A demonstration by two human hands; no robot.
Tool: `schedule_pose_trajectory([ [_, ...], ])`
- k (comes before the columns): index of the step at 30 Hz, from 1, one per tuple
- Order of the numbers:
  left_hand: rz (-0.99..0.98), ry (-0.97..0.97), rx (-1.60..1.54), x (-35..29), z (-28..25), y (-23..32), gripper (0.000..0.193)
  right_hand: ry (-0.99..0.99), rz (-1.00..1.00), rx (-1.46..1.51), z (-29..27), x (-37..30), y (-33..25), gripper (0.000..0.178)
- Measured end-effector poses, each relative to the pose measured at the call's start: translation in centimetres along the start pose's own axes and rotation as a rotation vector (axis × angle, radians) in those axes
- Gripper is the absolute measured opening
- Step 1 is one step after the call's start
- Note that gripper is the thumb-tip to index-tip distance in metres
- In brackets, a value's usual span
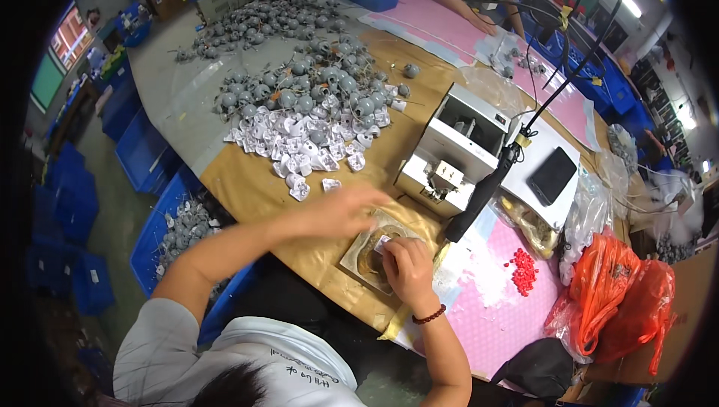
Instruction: Assembling small toy components by placing parts into a jig and using a handheld electric tool.
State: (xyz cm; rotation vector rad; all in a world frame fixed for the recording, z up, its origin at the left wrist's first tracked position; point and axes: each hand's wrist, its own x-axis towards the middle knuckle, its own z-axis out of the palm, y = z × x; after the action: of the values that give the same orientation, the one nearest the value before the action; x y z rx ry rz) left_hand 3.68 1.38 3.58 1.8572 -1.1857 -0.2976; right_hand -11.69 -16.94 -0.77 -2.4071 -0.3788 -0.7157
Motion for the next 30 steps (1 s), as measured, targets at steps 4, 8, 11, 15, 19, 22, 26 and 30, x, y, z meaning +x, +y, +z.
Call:
schedule_pose_trajectory([
  [4, 0.113, 0.294, 0.41, 7.2, -10.5, -5.0, 0.028, 0.014, -0.062, -0.081, 0.8, -0.2, -0.4, 0.03],
  [8, -0.076, 0.323, 0.676, 10.6, -16.6, -12.5, 0.039, 0.006, -0.046, -0.076, 0.8, -0.1, -0.7, 0.031],
  [11, -0.304, 0.206, 0.742, 12.0, -17.6, -15.9, 0.044, 0.04, -0.051, -0.066, 0.6, 0.0, -0.8, 0.031],
  [15, -0.385, 0.162, 0.766, 13.5, -16.1, -14.5, 0.042, 0.075, -0.026, -0.074, 0.3, -0.8, -0.2, 0.031],
  [19, -0.179, 0.346, 0.707, 13.8, -17.0, -10.4, 0.04, 0.054, -0.024, -0.054, 0.3, -0.4, -0.5, 0.031],
  [22, 0.209, 0.538, 0.863, 13.6, -18.0, -7.0, 0.037, 0.031, -0.02, -0.047, 0.4, -0.5, -1.0, 0.031],
  [26, 0.323, 0.543, 0.838, 11.4, -19.1, 1.9, 0.038, 0.058, -0.037, -0.053, 0.5, -0.9, -0.8, 0.029],
  [30, 0.299, 0.409, 0.765, 7.0, -19.0, 5.6, 0.042, 0.079, -0.087, -0.081, 0.8, -1.0, -0.6, 0.028],
])
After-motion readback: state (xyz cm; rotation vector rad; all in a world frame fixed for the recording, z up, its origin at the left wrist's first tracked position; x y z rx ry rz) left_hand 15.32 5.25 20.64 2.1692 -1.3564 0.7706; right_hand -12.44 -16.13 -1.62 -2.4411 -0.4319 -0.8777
